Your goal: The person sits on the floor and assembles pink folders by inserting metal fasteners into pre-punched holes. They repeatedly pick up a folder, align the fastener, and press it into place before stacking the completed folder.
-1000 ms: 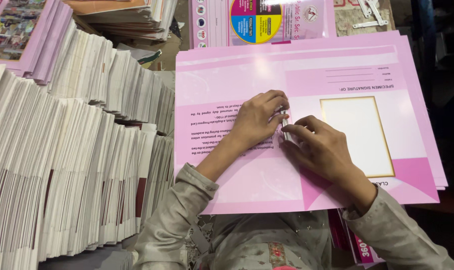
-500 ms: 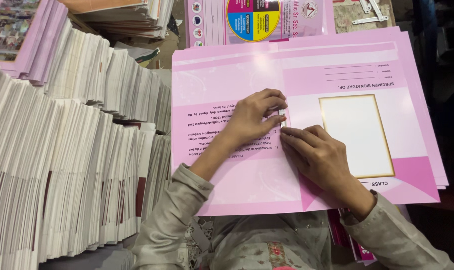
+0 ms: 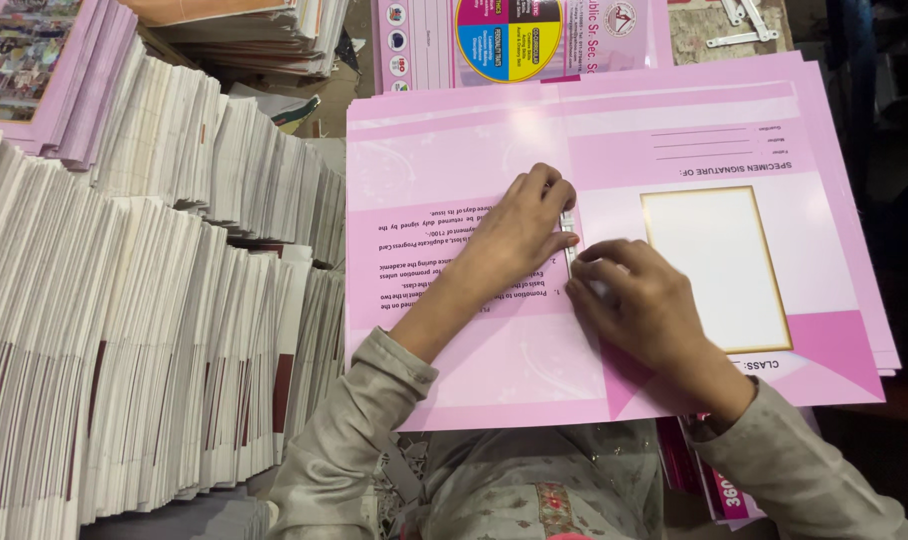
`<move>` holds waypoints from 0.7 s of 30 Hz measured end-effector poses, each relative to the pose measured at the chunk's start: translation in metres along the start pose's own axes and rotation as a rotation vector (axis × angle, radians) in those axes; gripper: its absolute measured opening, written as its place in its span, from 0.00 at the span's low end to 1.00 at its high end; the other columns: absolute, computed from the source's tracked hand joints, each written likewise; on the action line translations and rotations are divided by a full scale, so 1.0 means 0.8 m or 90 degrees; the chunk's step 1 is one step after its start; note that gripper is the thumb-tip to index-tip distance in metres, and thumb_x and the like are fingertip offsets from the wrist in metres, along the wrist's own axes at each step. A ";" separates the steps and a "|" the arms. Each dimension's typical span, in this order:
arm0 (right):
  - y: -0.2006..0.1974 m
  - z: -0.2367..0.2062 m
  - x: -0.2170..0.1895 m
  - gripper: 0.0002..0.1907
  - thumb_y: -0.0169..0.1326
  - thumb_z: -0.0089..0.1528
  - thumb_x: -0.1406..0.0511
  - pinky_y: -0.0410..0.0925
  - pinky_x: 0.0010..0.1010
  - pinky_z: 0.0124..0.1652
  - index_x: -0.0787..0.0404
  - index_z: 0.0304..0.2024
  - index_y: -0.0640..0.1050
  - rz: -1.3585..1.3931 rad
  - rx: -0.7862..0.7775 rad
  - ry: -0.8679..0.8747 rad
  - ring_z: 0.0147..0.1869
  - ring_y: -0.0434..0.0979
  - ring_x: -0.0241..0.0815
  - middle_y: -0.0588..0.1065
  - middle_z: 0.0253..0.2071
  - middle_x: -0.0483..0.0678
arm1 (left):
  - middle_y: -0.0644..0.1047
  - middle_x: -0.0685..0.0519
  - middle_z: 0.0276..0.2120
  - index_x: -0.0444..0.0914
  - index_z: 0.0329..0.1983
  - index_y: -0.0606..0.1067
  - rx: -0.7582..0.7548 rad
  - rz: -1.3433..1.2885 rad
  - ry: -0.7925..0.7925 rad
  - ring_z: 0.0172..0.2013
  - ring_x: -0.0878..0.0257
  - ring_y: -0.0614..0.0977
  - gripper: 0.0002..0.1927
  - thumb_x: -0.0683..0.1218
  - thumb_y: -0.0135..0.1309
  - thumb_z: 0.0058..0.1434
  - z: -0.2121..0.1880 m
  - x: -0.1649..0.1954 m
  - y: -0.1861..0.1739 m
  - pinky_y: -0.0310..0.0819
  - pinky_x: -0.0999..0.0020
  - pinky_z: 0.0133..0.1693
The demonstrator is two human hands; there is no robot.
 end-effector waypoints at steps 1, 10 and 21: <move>0.002 0.006 0.012 0.13 0.66 0.57 0.63 0.74 0.35 0.38 0.59 0.42 0.80 0.052 -0.041 0.070 0.40 0.80 0.44 0.78 0.43 0.47 | 0.69 0.44 0.52 0.34 0.50 0.70 -0.001 0.020 0.005 0.53 0.47 0.75 0.23 0.47 0.66 0.56 -0.001 0.002 0.002 0.73 0.55 0.54; 0.012 0.025 0.044 0.24 0.66 0.55 0.61 0.75 0.38 0.43 0.61 0.52 0.79 0.132 -0.148 0.102 0.47 0.81 0.50 0.74 0.52 0.54 | 0.67 0.42 0.55 0.31 0.55 0.68 0.026 -0.018 0.014 0.56 0.45 0.73 0.30 0.44 0.67 0.53 -0.010 0.005 0.006 0.72 0.53 0.56; 0.009 0.013 0.031 0.15 0.66 0.56 0.65 0.76 0.31 0.39 0.61 0.45 0.83 0.106 -0.099 0.083 0.38 0.83 0.42 0.79 0.47 0.49 | 0.66 0.43 0.59 0.32 0.57 0.68 0.020 -0.040 0.009 0.59 0.46 0.72 0.29 0.44 0.66 0.56 -0.023 0.005 0.005 0.70 0.54 0.60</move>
Point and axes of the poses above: each hand's wrist, its own z-axis towards the middle knuckle, its own y-axis out of the palm, x = y × z, the point moved 4 cm from there along z, towards the middle knuckle
